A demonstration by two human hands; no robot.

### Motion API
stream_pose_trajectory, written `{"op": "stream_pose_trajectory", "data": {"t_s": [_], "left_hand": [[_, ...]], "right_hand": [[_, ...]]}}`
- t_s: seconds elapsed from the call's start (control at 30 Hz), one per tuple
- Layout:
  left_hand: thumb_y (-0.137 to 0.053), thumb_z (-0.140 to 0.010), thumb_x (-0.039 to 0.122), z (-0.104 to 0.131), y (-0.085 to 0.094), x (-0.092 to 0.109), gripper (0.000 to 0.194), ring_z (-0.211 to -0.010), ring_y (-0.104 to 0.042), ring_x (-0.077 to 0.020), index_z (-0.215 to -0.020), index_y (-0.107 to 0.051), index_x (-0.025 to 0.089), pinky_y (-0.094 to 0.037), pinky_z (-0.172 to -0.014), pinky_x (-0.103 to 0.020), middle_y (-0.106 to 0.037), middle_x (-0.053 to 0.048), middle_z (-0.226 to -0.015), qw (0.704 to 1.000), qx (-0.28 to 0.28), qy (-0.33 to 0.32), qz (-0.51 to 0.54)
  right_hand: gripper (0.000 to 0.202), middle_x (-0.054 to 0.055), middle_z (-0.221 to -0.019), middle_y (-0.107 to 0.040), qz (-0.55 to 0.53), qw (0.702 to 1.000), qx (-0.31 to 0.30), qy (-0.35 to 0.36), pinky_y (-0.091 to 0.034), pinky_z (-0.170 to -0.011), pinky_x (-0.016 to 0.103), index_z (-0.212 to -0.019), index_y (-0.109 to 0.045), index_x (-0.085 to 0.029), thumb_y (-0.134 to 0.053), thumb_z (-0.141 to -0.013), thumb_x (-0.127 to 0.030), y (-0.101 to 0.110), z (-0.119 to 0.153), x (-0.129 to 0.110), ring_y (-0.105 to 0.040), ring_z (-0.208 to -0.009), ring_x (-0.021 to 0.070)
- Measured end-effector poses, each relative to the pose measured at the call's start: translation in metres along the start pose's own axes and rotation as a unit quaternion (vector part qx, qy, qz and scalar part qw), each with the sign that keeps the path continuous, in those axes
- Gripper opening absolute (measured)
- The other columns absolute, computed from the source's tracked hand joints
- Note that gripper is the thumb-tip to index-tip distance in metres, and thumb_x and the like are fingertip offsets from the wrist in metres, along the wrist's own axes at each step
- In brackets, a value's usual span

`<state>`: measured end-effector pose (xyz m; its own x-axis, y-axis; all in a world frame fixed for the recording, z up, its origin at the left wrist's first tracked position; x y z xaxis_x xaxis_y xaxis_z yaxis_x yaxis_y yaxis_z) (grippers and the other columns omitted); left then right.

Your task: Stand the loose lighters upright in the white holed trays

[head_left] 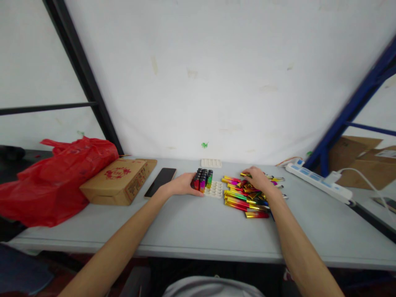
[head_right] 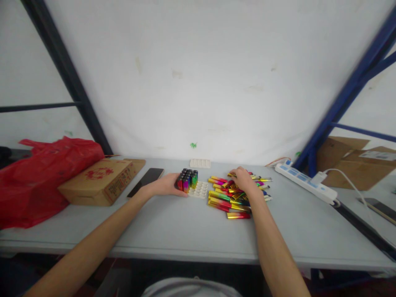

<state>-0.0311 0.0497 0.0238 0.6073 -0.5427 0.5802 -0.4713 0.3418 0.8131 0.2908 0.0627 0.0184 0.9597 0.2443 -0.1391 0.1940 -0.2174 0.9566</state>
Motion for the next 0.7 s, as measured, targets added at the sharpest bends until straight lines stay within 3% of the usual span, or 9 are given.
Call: {"op": "stream_pose_trajectory", "data": {"t_s": [0.17, 0.27, 0.33, 0.43, 0.5, 0.57, 0.7], "left_hand": [[-0.085, -0.064, 0.064, 0.0, 0.002, 0.001, 0.074, -0.107, -0.069, -0.0324, -0.119, -0.065, 0.019, -0.053, -0.092, -0.038, -0.074, -0.009, -0.12, 1.0, 0.009, -0.006, -0.01], [-0.085, -0.063, 0.063, 0.0, 0.002, 0.003, 0.076, -0.108, -0.069, -0.0328, -0.121, -0.065, 0.019, -0.053, -0.093, -0.038, -0.074, -0.01, -0.122, 1.0, 0.007, -0.001, -0.007], [-0.086, -0.062, 0.063, 0.0, 0.001, 0.003, 0.077, -0.108, -0.069, -0.0327, -0.122, -0.065, 0.018, -0.053, -0.094, -0.039, -0.074, -0.01, -0.122, 1.0, 0.005, 0.001, 0.0], [-0.086, -0.062, 0.061, -0.001, 0.001, 0.004, 0.077, -0.109, -0.069, -0.0316, -0.124, -0.065, 0.019, -0.053, -0.096, -0.038, -0.074, -0.009, -0.123, 1.0, 0.007, -0.008, 0.017], [-0.086, -0.063, 0.06, -0.001, 0.0, 0.004, 0.078, -0.109, -0.069, -0.0312, -0.126, -0.065, 0.019, -0.052, -0.097, -0.038, -0.073, -0.009, -0.124, 1.0, 0.007, -0.013, 0.024], [-0.086, -0.063, 0.06, -0.001, 0.0, 0.003, 0.078, -0.109, -0.069, -0.0315, -0.126, -0.065, 0.019, -0.052, -0.097, -0.038, -0.073, -0.009, -0.124, 1.0, 0.006, -0.016, 0.026], [-0.085, -0.064, 0.063, -0.001, 0.0, 0.001, 0.076, -0.109, -0.069, -0.0328, -0.123, -0.066, 0.018, -0.053, -0.096, -0.039, -0.074, -0.01, -0.123, 1.0, 0.006, -0.014, 0.009]], "right_hand": [[0.033, 0.017, -0.109, -0.07, -0.104, 0.983, 0.149, -0.008, -0.047, -0.1, 0.038, -0.12, -0.073, -0.013, -0.052, -0.097, -0.024, 0.024, 0.0, -0.013, -0.066, -0.101, 0.026], [0.032, 0.013, -0.104, -0.071, -0.234, 0.954, 0.185, -0.017, -0.049, -0.094, 0.04, -0.114, -0.073, -0.017, -0.061, -0.092, -0.038, 0.03, 0.002, -0.032, -0.067, -0.094, 0.0252], [0.037, 0.008, -0.092, -0.072, -0.367, 0.913, 0.173, -0.033, -0.051, -0.082, 0.037, -0.106, -0.072, -0.019, -0.072, -0.083, -0.048, 0.026, 0.003, -0.047, -0.065, -0.083, 0.0228], [0.042, 0.002, -0.081, -0.067, -0.564, 0.811, 0.137, -0.068, -0.046, -0.065, 0.029, -0.094, -0.068, -0.02, -0.083, -0.071, -0.052, 0.015, 0.006, -0.071, -0.058, -0.07, 0.0164], [0.044, 0.0, -0.079, -0.064, -0.64, 0.756, 0.109, -0.079, -0.042, -0.061, 0.027, -0.09, -0.069, -0.02, -0.087, -0.065, -0.051, 0.008, 0.008, -0.085, -0.054, -0.066, 0.0133], [0.045, -0.003, -0.073, -0.059, -0.672, 0.731, 0.083, -0.082, -0.038, -0.058, 0.025, -0.089, -0.069, -0.019, -0.087, -0.066, -0.054, 0.003, 0.008, -0.095, -0.048, -0.062, 0.0111], [0.05, -0.003, -0.069, -0.053, -0.689, 0.719, 0.049, -0.082, -0.039, -0.056, 0.025, -0.08, -0.065, -0.019, -0.073, -0.076, -0.069, -0.002, 0.007, -0.107, -0.046, -0.06, 0.011]]}}
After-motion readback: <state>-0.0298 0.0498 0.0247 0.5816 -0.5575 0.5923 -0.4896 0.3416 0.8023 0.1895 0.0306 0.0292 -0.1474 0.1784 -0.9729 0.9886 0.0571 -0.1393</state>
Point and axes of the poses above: each hand's wrist, its own z-axis away from the middle knuckle, its own y-axis out of the back of the hand, x = y × z, the point moved 7 cm from there along -z, towards the middle knuckle
